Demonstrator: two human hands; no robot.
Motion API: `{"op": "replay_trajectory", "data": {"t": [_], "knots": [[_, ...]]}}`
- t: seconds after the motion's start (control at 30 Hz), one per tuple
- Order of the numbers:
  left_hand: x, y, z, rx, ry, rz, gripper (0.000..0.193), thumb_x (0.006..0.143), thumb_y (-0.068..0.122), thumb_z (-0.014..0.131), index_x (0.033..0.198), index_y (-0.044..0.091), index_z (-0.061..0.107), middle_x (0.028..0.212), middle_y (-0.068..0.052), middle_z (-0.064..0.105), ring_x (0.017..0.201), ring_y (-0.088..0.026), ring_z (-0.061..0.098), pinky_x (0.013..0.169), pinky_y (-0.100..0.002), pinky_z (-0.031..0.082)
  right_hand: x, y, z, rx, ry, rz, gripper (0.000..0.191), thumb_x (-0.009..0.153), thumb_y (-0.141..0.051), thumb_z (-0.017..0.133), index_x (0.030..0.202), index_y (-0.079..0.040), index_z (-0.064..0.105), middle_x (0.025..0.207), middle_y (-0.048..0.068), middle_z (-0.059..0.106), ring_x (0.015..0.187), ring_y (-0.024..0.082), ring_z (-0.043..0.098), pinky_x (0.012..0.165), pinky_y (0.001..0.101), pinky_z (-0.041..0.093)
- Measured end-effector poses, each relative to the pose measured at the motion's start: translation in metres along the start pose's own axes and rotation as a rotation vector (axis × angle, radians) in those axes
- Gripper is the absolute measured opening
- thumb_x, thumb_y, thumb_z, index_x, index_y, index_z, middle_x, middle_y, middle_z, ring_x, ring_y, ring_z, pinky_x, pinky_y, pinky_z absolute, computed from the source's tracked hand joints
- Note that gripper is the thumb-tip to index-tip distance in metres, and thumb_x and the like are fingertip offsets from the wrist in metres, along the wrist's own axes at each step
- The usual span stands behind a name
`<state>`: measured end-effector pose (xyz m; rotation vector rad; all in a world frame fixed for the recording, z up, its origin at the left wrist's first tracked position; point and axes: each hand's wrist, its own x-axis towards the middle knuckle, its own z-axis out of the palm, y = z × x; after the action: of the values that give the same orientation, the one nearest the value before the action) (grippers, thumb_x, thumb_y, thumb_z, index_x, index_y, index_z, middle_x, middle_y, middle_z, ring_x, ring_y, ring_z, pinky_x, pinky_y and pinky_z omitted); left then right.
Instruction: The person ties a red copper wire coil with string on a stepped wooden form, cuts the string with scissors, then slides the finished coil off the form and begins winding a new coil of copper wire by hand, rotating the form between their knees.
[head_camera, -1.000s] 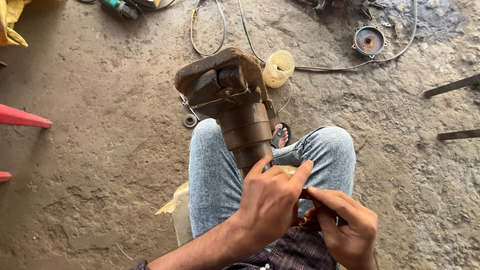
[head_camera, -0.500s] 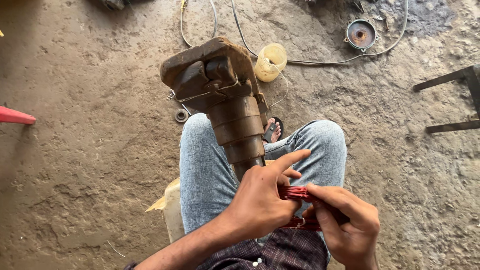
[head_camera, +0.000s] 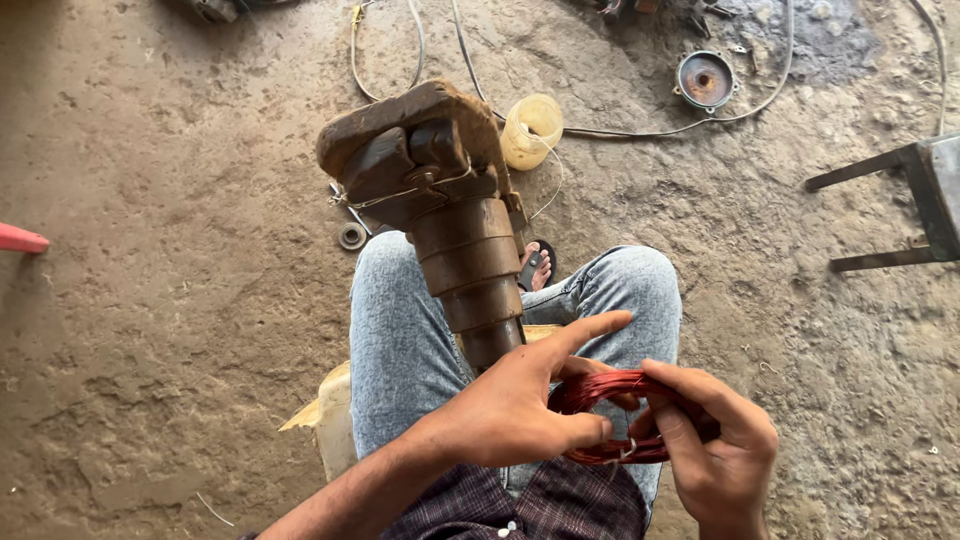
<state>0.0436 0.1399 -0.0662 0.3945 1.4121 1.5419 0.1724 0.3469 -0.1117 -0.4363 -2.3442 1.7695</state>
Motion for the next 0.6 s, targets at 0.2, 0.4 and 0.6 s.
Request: {"op": "replay_trajectory", "data": {"t": [0.2, 0.4, 0.6], "knots": [[0.000, 0.005, 0.002, 0.245, 0.135, 0.156, 0.099, 0.078, 0.005, 0.066, 0.166, 0.013, 0.021, 0.139, -0.012, 0.070, 0.125, -0.023, 0.069, 0.108, -0.036, 0.052, 0.000, 0.000, 0.001, 0.008, 0.027, 0.065, 0.028, 0.093, 0.009, 0.062, 0.119, 0.003, 0.071, 0.100, 0.013, 0.075, 0.070, 0.014, 0.073, 0.058, 0.0260, 0.061], [0.001, 0.001, 0.004, 0.073, 0.108, 0.317, 0.105, 0.081, -0.012, 0.057, 0.170, 0.015, 0.007, 0.154, -0.013, 0.057, 0.150, -0.026, 0.051, 0.120, -0.042, 0.038, 0.003, 0.005, -0.001, 0.126, -0.029, 0.226, 0.034, 0.090, 0.008, 0.060, 0.123, 0.002, 0.068, 0.098, 0.015, 0.078, 0.069, 0.016, 0.075, 0.057, 0.0294, 0.065], [-0.001, -0.004, 0.008, 0.018, 0.110, 0.400, 0.086, 0.095, -0.012, 0.059, 0.169, 0.013, 0.023, 0.122, -0.012, 0.077, 0.147, -0.028, 0.057, 0.126, -0.047, 0.031, 0.004, 0.013, -0.001, 0.171, 0.032, 0.230, 0.033, 0.094, 0.007, 0.060, 0.126, 0.002, 0.067, 0.101, 0.016, 0.075, 0.073, 0.016, 0.073, 0.060, 0.0290, 0.063]]}}
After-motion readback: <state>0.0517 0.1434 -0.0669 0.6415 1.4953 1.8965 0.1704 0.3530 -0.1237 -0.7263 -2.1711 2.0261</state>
